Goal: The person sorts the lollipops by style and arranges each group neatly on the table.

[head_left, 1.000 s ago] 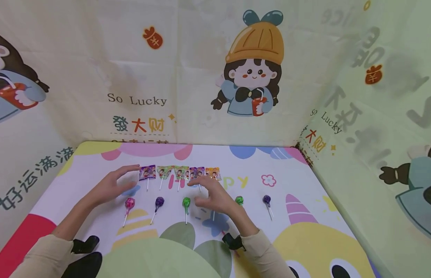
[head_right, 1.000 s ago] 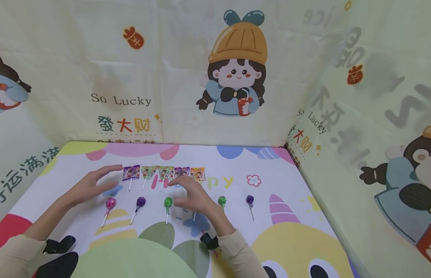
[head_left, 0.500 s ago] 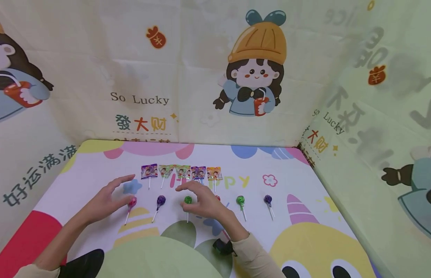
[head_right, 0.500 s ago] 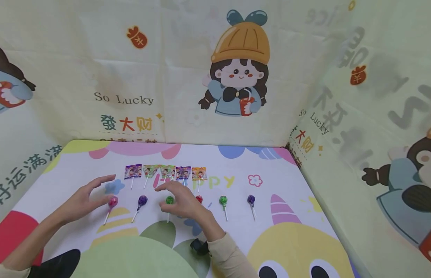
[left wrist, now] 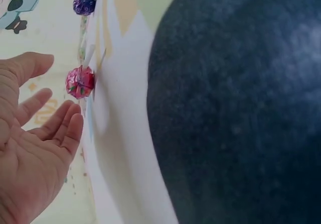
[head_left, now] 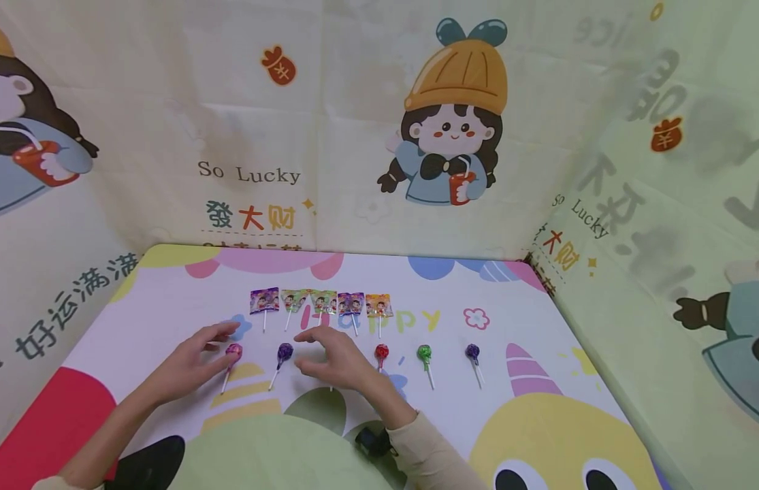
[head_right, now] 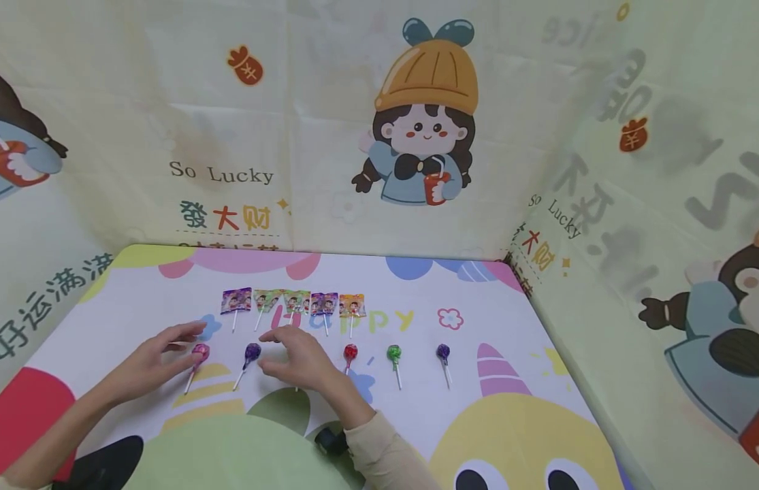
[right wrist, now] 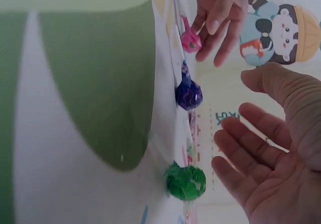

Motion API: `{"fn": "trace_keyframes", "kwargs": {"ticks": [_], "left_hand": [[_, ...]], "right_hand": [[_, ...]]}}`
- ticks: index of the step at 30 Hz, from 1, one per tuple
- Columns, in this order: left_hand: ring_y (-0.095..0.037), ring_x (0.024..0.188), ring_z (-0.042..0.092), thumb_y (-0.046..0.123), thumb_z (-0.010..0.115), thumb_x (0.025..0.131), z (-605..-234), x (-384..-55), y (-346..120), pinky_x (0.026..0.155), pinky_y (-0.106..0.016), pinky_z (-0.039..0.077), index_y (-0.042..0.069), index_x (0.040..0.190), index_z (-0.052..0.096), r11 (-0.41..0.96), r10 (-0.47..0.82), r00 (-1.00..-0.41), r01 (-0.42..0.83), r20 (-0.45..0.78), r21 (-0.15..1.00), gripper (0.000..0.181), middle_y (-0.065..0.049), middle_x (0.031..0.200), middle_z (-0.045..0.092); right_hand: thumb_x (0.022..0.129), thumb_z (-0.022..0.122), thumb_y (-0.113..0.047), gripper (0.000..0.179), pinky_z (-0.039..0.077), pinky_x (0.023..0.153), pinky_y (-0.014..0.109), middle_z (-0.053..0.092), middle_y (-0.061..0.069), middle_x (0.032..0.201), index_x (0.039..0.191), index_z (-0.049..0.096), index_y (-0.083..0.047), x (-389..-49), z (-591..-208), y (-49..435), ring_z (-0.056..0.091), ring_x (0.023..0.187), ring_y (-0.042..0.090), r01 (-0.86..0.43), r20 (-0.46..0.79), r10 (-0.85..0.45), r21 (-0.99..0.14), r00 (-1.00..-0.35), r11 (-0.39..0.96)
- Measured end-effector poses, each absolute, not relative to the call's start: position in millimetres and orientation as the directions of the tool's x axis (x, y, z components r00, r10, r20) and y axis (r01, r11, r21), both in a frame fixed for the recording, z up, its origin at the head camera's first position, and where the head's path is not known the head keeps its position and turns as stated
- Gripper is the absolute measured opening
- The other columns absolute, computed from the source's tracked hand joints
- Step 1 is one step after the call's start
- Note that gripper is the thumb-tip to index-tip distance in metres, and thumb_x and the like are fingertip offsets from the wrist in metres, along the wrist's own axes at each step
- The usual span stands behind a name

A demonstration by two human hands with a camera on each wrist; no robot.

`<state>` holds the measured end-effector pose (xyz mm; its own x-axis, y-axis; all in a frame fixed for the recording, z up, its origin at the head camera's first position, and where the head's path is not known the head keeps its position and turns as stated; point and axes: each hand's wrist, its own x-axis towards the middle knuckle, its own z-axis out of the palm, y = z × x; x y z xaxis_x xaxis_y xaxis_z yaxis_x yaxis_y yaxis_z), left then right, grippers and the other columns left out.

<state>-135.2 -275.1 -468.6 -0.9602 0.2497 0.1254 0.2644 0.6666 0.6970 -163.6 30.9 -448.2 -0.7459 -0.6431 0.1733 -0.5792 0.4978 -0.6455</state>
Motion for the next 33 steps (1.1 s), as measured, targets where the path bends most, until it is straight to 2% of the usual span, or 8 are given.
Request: {"fn": "trace_keyframes", "kwargs": {"ticks": [2, 11, 16, 24, 33], "left_hand": [[-0.033, 0.114, 0.061, 0.023, 0.073, 0.096, -470, -136, -275, 0.092, -0.024, 0.053, -0.001, 0.144, 0.051, 0.668, 0.253, -0.958, 0.273, 0.133, 0.692, 0.058, -0.023, 0.136, 0.060], [-0.016, 0.096, 0.062, 0.013, 0.076, 0.092, -474, -140, -273, 0.085, -0.021, 0.055, -0.003, 0.140, 0.053, 0.668, 0.252, -0.963, 0.243, 0.094, 0.704, 0.055, -0.018, 0.124, 0.065], [-0.016, 0.094, 0.061, 0.015, 0.077, 0.092, -475, -140, -272, 0.083, -0.021, 0.056, -0.004, 0.136, 0.057, 0.670, 0.252, -0.965, 0.228, 0.072, 0.706, 0.053, -0.017, 0.123, 0.066], [-0.021, 0.095, 0.063, 0.018, 0.079, 0.091, -475, -141, -273, 0.078, -0.016, 0.054, -0.007, 0.131, 0.060, 0.684, 0.242, -0.970, 0.179, 0.012, 0.708, 0.051, -0.017, 0.118, 0.066], [-0.018, 0.088, 0.060, 0.018, 0.081, 0.088, -474, -142, -271, 0.074, -0.018, 0.054, -0.004, 0.119, 0.068, 0.693, 0.238, -0.971, 0.188, 0.025, 0.696, 0.040, -0.009, 0.107, 0.069]], "right_hand": [[0.097, 0.071, -0.026, 0.039, 0.049, 0.102, 0.027, 0.067, 0.003, 0.130, 0.132, 0.065, -0.009, -164, -449, 26, 0.062, 0.120, 0.017, -0.575, 0.156, -0.643, -0.634, -0.750, 0.517], [0.097, 0.071, -0.027, 0.037, 0.049, 0.098, 0.023, 0.068, 0.004, 0.125, 0.130, 0.066, -0.010, -169, -454, 3, 0.063, 0.115, 0.015, -0.596, 0.120, -0.649, -0.546, -0.751, 0.589], [0.098, 0.071, -0.024, 0.035, 0.049, 0.097, 0.023, 0.068, 0.004, 0.122, 0.129, 0.067, -0.009, -171, -457, -3, 0.062, 0.112, 0.014, -0.583, 0.096, -0.646, -0.544, -0.757, 0.603], [0.098, 0.070, -0.021, 0.027, 0.046, 0.089, 0.015, 0.071, 0.001, 0.115, 0.123, 0.071, -0.011, -173, -464, -6, 0.061, 0.099, 0.007, -0.603, 0.125, -0.648, -0.531, -0.751, 0.596], [0.096, 0.073, -0.018, 0.014, 0.044, 0.079, 0.013, 0.068, -0.004, 0.099, 0.108, 0.072, -0.013, -173, -467, -6, 0.054, 0.084, 0.002, -0.549, 0.112, -0.622, -0.607, -0.775, 0.575]]}}
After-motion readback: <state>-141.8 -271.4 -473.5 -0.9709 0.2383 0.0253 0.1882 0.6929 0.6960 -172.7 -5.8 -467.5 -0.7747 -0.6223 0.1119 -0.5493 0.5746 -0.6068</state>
